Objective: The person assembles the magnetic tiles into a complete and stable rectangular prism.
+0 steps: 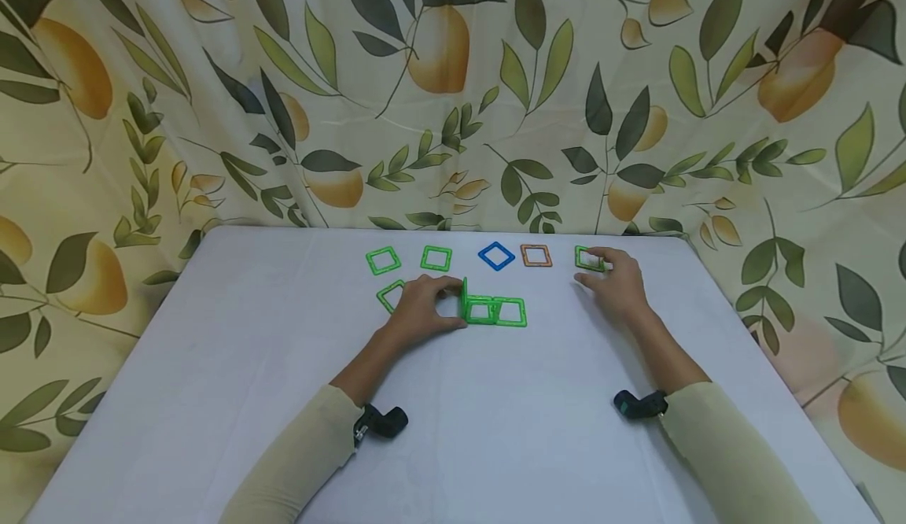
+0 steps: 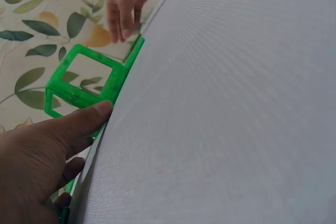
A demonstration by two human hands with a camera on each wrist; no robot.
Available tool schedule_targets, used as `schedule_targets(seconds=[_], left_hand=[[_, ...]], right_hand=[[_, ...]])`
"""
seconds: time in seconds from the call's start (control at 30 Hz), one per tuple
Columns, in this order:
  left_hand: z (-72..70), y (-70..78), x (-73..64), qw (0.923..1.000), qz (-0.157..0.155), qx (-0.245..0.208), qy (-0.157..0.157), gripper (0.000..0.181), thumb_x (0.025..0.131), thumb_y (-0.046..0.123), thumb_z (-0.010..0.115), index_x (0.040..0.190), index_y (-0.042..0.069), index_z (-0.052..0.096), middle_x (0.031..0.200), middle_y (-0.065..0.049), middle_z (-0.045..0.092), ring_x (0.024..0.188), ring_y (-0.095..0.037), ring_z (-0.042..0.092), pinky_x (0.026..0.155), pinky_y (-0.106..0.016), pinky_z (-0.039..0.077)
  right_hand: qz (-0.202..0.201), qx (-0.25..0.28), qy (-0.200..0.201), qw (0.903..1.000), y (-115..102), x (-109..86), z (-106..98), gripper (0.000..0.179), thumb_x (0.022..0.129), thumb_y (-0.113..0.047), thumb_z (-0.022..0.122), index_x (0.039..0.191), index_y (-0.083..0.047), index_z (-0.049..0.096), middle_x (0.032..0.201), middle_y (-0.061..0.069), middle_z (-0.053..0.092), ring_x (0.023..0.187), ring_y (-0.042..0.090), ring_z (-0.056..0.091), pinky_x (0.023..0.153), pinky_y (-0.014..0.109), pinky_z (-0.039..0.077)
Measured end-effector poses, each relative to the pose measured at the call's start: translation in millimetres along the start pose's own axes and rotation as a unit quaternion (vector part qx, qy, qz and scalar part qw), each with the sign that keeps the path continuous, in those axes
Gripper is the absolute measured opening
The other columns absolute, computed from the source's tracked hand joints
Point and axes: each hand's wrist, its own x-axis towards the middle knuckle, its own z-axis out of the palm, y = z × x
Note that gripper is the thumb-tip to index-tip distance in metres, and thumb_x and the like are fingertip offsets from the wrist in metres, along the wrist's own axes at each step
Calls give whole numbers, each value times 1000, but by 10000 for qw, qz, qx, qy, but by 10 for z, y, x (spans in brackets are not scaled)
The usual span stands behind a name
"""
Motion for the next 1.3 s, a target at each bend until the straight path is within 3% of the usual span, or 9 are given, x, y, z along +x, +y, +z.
schedule_targets(seconds=[0.27,0.57,0.97,1.13,1.3], left_hand=[[9,-15,-3,10000,-42,-30,19,68,78,32,96,137,15,69,122,4,71,109,-17,57,101,-45,40],[42,-47,-26,10000,-5,5,4,68,78,33,96,137,15,69,123,4,72,108,-17,58,98,-44,43],[14,-21,-12,10000,27,4,45,68,78,32,96,137,15,69,123,4,71,108,-17,57,96,-41,44],[15,-10,-22,10000,-11,67,28,67,78,33,96,137,15,69,123,4,71,108,-16,57,96,-41,44],[9,-8,-20,9999,-27,95,18,67,79,33,95,138,15,69,123,4,71,109,-16,57,97,-42,43]], right_hand=[[183,-119,-111,9997,222,209,-111,69,98,-16,76,155,4,42,156,35,38,145,54,32,117,65,27],[291,-349,-309,9985,400,283,-141,78,98,-20,76,158,7,35,155,36,40,145,56,30,117,64,27],[371,-525,-320,9974,493,348,-101,76,102,-45,65,160,-3,40,158,40,20,143,60,17,112,72,23],[392,-565,-179,9975,510,362,-61,67,102,-36,67,155,-1,47,159,38,21,145,59,16,113,72,22],[462,-2,32,9989,468,340,-69,65,97,-25,74,152,2,50,157,34,34,146,55,21,116,69,20]])
